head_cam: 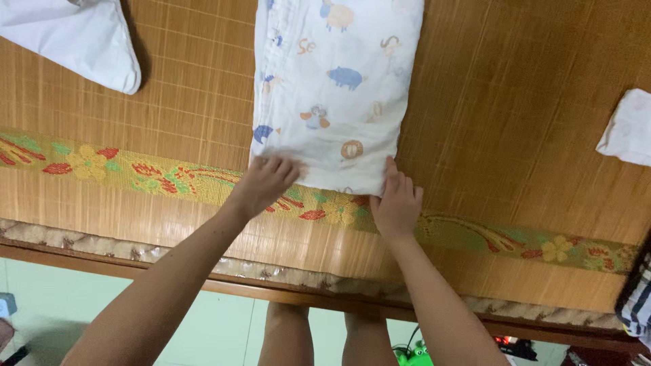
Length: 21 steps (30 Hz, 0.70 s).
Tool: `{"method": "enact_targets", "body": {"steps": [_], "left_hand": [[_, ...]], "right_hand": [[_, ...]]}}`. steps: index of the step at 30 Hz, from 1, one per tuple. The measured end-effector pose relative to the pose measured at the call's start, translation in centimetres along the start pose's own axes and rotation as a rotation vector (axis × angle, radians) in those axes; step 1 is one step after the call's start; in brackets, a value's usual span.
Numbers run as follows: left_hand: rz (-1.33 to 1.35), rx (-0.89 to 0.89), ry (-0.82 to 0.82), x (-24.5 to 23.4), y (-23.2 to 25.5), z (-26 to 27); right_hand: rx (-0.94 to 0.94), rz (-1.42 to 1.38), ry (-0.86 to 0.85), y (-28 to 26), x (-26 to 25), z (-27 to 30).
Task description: The person folds a small white cloth and then a larger patterned sheet on a bamboo mat. They smooth and align the fabric, fold it into a compact rectangle, and place it aside.
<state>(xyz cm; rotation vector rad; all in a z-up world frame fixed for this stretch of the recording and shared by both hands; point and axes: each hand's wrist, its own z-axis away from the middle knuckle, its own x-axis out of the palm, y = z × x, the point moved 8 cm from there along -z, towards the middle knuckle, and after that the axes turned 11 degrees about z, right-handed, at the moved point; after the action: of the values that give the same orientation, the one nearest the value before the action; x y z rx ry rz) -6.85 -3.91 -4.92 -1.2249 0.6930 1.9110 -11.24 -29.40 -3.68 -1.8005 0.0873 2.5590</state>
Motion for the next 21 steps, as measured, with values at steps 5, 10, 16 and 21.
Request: {"method": "enact_targets", "body": {"steps": [5, 10, 16, 21], "left_hand": [[-0.140, -0.083, -0.012, 1.4, -1.6, 0.3], [-0.162, -0.138, -0.057, 1.4, -1.4, 0.4], [-0.147, -0.204, -0.055, 2.0, -1.5, 1.4], [0.065, -0.216, -0.089, 0.5, -1.5, 1.4]], "right_hand": [[-0.044, 0.079, -0.009, 0.7, 0.6, 1.1], [-0.097, 0.177, 0.043, -0.1, 0.5, 1.7], [-0.140, 0.221, 0.004, -0.2, 0.2, 1.4], [-0.263, 0.156, 0.017, -1.1, -1.2, 1.7]]}}
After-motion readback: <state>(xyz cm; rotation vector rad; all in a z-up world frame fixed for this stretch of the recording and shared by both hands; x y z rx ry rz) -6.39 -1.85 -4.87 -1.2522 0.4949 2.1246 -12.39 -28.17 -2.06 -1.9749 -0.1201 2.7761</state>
